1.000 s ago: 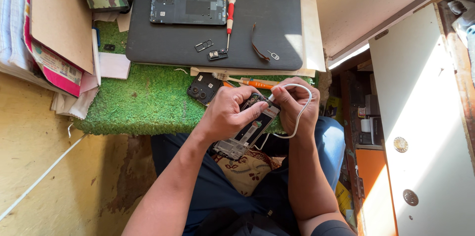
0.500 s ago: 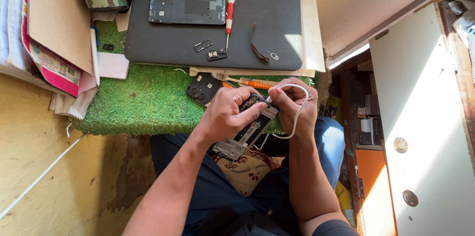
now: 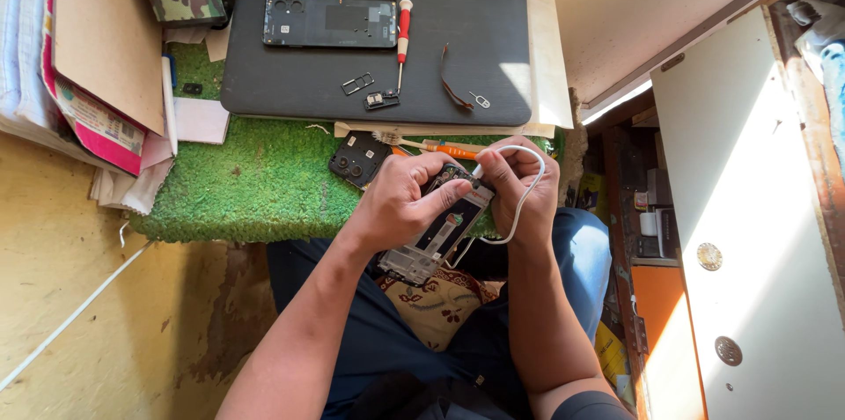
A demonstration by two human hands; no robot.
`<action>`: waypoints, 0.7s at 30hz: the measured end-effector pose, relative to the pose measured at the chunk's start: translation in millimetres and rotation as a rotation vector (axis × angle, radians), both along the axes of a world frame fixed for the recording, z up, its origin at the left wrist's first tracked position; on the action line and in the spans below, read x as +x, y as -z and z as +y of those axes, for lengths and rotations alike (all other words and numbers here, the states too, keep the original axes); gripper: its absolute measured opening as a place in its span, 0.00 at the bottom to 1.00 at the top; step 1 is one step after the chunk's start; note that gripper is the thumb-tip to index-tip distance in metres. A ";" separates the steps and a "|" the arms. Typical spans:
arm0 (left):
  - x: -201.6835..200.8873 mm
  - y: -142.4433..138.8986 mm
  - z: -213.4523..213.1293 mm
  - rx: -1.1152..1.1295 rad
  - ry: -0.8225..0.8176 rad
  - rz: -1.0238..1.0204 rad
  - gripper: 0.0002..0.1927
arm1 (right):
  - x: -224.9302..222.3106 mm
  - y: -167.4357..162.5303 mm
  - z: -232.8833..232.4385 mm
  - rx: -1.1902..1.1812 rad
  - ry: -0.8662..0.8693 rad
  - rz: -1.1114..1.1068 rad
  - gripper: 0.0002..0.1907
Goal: The person is repairing a disassembled smartphone. They connect a ribbon cable to the motherboard, plug in a charging cable to test the device, and then disconnect it. They also handle a small black component and a battery.
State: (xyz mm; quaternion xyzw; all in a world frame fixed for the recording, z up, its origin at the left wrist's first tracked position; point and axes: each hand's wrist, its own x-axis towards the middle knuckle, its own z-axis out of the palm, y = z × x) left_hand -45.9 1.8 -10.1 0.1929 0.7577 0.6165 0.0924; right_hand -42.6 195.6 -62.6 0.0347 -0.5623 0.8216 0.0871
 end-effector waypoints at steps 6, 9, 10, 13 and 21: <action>-1.4 3.2 -2.0 0.126 0.039 0.082 0.12 | 0.7 -1.2 -1.1 0.015 0.001 0.015 0.05; -1.8 4.9 -1.6 0.078 0.008 0.078 0.13 | 0.3 -1.3 -2.3 0.033 0.008 0.024 0.06; -1.7 5.2 -1.3 0.061 -0.005 0.068 0.13 | 0.5 -1.2 -2.9 0.038 0.012 0.017 0.06; -1.2 6.0 -0.4 0.052 -0.024 0.080 0.13 | 1.4 -0.1 -3.8 0.071 0.031 0.029 0.06; -1.7 5.8 0.9 0.046 -0.042 0.106 0.14 | 3.2 2.7 -5.9 0.193 0.103 0.043 0.08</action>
